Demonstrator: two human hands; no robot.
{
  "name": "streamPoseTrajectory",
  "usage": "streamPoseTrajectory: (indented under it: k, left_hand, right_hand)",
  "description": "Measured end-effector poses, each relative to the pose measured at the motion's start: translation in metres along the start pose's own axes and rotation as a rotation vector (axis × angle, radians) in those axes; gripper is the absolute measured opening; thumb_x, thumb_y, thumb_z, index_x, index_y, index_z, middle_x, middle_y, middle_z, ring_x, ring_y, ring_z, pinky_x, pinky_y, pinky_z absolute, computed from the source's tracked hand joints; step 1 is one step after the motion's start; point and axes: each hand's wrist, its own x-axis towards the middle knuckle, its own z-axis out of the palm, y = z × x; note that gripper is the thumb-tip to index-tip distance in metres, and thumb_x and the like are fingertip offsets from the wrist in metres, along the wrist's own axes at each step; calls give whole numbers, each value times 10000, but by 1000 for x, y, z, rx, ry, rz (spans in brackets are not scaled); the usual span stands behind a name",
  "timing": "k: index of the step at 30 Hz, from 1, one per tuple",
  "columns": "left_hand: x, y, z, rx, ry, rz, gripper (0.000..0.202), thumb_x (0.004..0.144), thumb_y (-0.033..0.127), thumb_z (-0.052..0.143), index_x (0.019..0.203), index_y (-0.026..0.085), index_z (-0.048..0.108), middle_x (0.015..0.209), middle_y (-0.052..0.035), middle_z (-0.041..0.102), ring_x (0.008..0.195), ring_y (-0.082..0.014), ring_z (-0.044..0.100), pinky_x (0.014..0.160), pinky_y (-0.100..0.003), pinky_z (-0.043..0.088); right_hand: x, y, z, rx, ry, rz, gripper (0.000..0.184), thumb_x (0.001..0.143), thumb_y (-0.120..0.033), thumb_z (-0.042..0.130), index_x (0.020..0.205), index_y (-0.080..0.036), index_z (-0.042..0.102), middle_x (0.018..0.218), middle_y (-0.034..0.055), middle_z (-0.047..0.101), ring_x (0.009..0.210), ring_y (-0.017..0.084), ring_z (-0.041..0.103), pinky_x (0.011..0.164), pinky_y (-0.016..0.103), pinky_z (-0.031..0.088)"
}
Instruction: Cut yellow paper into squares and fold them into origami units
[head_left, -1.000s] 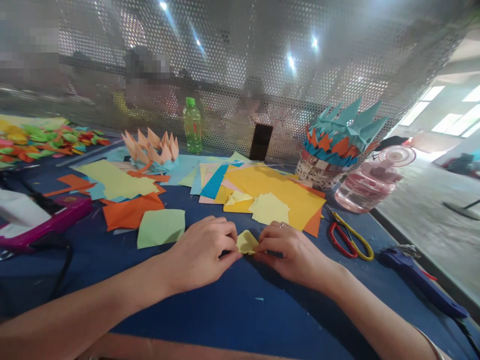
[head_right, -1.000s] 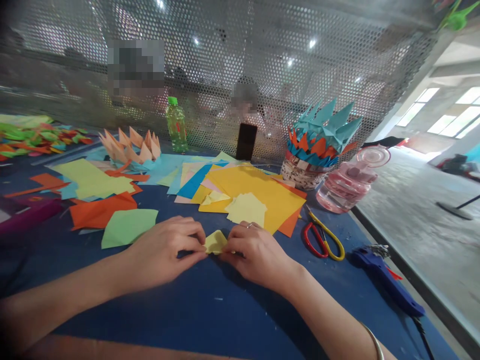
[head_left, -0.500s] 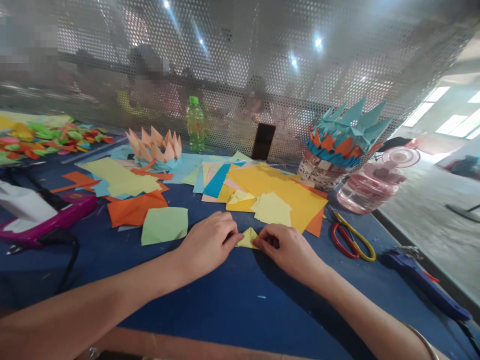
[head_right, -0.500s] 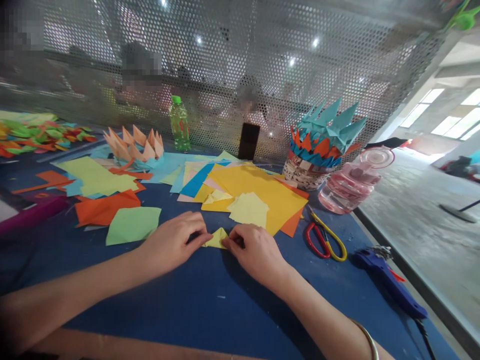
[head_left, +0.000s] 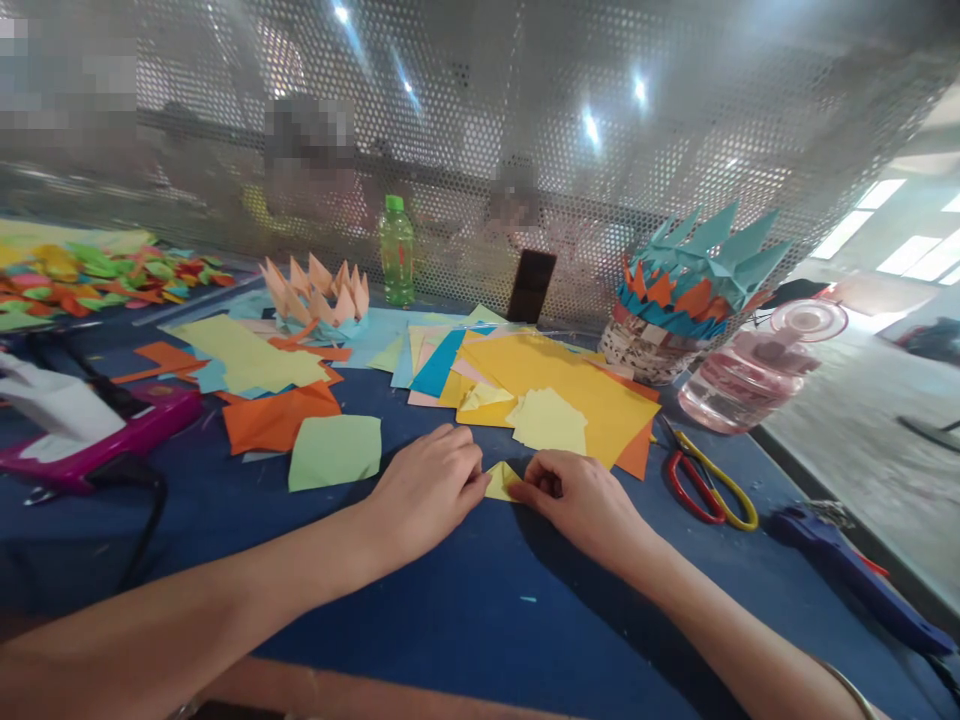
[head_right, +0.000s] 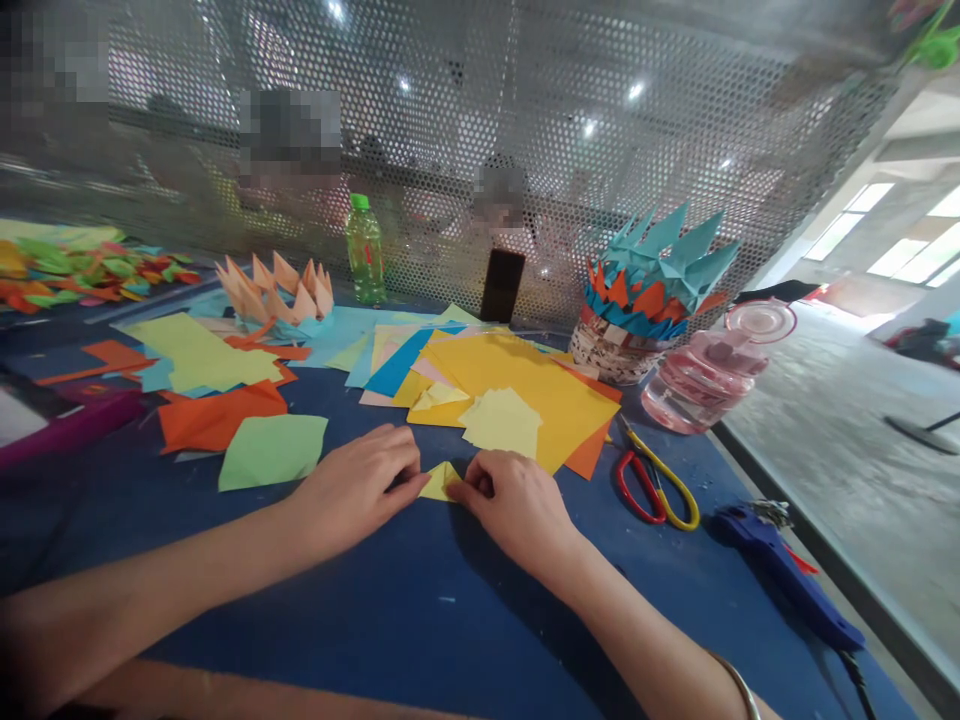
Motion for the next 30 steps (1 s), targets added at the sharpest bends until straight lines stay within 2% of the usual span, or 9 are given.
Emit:
streamPoseTrajectory:
  k: [4, 7, 13, 19, 24, 30]
  left_hand:
    - [0, 3, -2, 35, -27, -6, 255, 912, 247, 454, 672, 169, 496, 782, -38, 540, 805, -200, 520, 662, -314, 407]
    - [1, 5, -2, 48, -37, 3, 239, 914, 236, 446, 695, 165, 507, 804, -47, 544, 816, -204, 522, 687, -327, 419]
    - [-2, 4, 1, 59, -2, 28, 191, 920, 226, 426, 767, 165, 522, 842, -51, 549, 838, -209, 527, 717, -338, 434]
    - [-3, 0, 6, 16, 36, 54, 120, 916, 220, 436, 868, 171, 535, 893, -49, 559, 882, -216, 530, 759, -350, 438]
    - [-1, -1, 6, 1, 34, 55, 116, 916, 213, 435, 871, 173, 534, 889, -48, 568, 881, -217, 534, 740, -346, 434]
    - [0, -3, 6, -82, 23, 34, 109, 902, 208, 457, 892, 176, 561, 899, -48, 582, 906, -223, 541, 761, -353, 439]
  right_hand:
    - [1, 0, 0, 9, -12, -1, 213, 820, -358, 625, 678, -211, 565, 655, -26, 615, 586, 125, 519, 521, 233, 303]
    - [1, 1, 0, 28, -6, 7, 143, 814, -358, 639, 827, -225, 590, 649, -36, 595, 611, 136, 534, 531, 235, 329]
    - [1, 3, 2, 36, 24, -121, 234, 831, -291, 647, 1057, -243, 612, 917, 28, 611, 874, 189, 566, 760, 323, 439]
    - [4, 6, 3, 82, -14, -228, 274, 858, -199, 608, 1128, -242, 605, 981, 57, 601, 947, 203, 548, 843, 365, 438]
    - [10, 9, 2, 125, -34, -290, 235, 839, -149, 602, 1065, -213, 601, 981, 55, 596, 943, 193, 533, 843, 358, 426]
    - [13, 9, 3, 219, -32, -267, 184, 771, -123, 626, 928, -191, 560, 870, 22, 578, 798, 158, 515, 720, 299, 425]
